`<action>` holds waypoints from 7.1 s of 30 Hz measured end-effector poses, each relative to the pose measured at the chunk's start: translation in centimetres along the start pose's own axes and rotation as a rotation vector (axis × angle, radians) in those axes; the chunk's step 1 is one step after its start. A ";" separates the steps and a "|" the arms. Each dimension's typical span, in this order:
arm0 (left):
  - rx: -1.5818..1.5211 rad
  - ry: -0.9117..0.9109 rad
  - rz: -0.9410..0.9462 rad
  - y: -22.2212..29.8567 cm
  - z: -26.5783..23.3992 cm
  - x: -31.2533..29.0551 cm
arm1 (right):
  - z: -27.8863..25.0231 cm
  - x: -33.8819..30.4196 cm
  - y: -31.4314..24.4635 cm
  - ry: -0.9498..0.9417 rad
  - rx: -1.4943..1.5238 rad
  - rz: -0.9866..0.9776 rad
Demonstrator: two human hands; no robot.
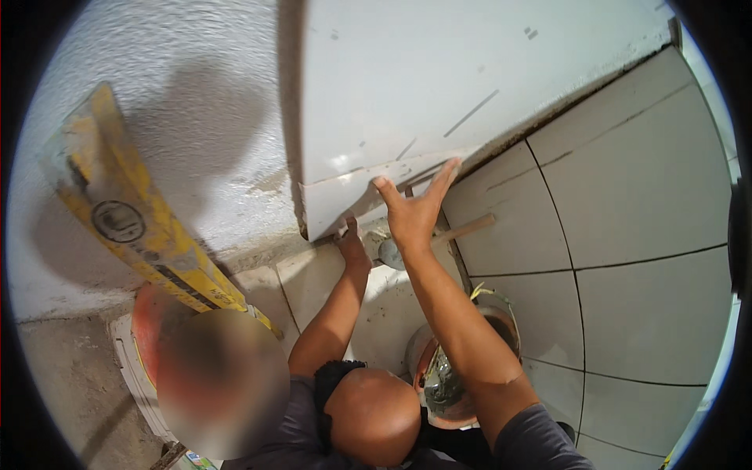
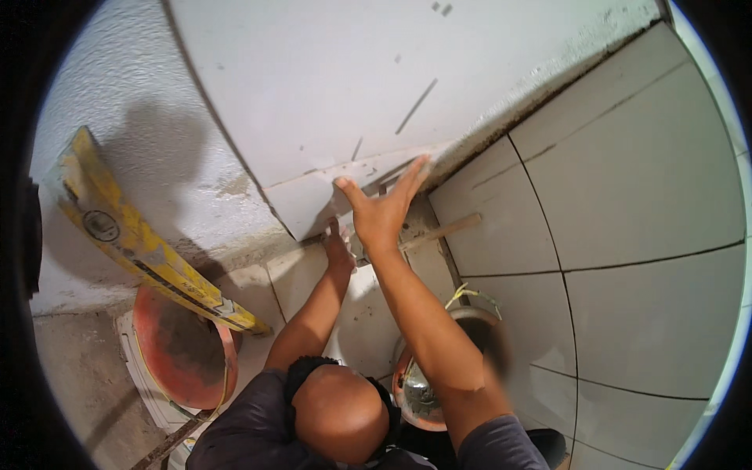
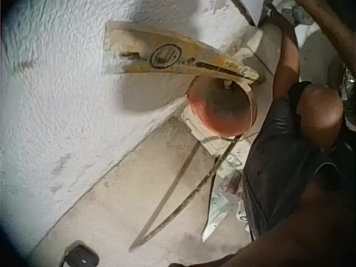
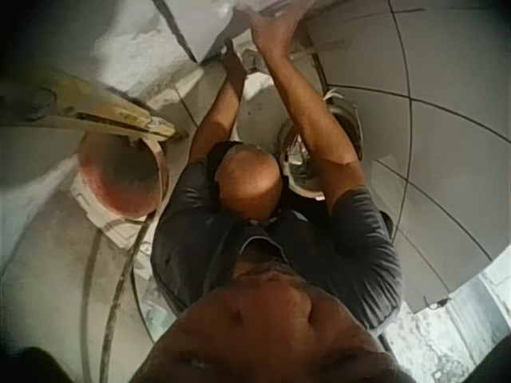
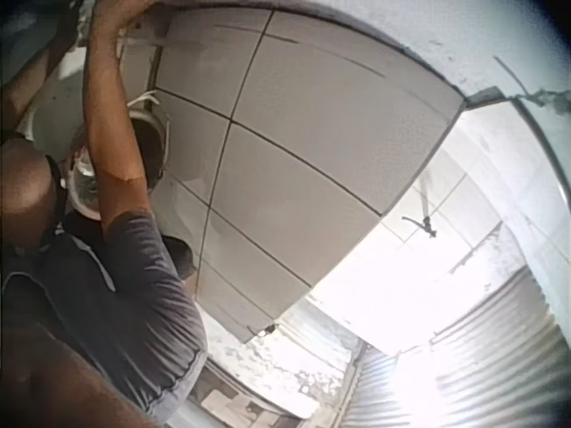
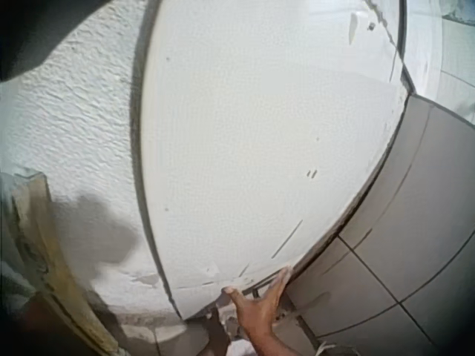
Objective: Applying mortar and leveling a ceramic tile on a bathroom wall.
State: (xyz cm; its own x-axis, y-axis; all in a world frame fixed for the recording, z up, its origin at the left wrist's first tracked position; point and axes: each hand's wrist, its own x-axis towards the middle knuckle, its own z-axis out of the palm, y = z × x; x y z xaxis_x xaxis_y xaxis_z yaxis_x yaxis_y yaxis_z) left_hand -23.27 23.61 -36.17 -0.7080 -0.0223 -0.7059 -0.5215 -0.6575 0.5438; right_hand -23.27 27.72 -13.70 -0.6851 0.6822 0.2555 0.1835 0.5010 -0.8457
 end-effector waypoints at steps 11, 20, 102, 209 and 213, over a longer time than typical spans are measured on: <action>-0.059 -0.031 0.040 1.9 -0.8 -0.7 | 1.4 -1.3 -2.2 -0.041 0.056 0.029; -0.085 -0.116 -0.002 0.5 -1.9 1.3 | 1.4 -1.0 -1.6 -0.021 0.037 0.011; 0.291 -0.193 -0.050 1.6 -3.9 1.8 | 5.1 -5.2 17.8 -0.482 -0.445 0.151; 0.305 -0.210 -0.083 4.0 -2.8 -1.3 | -9.0 8.8 2.5 0.029 0.212 -0.163; 0.568 0.021 0.556 4.1 -4.7 -4.1 | -7.7 9.1 3.7 -0.054 0.271 -0.180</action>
State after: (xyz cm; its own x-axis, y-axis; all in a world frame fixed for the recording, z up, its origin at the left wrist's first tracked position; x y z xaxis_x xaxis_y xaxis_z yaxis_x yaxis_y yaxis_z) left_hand -20.28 17.48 -33.17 -0.9295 -0.2526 -0.2687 -0.2617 -0.0616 0.9632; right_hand -23.41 39.93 -10.88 -0.7273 0.5624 0.3933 -0.1332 0.4465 -0.8848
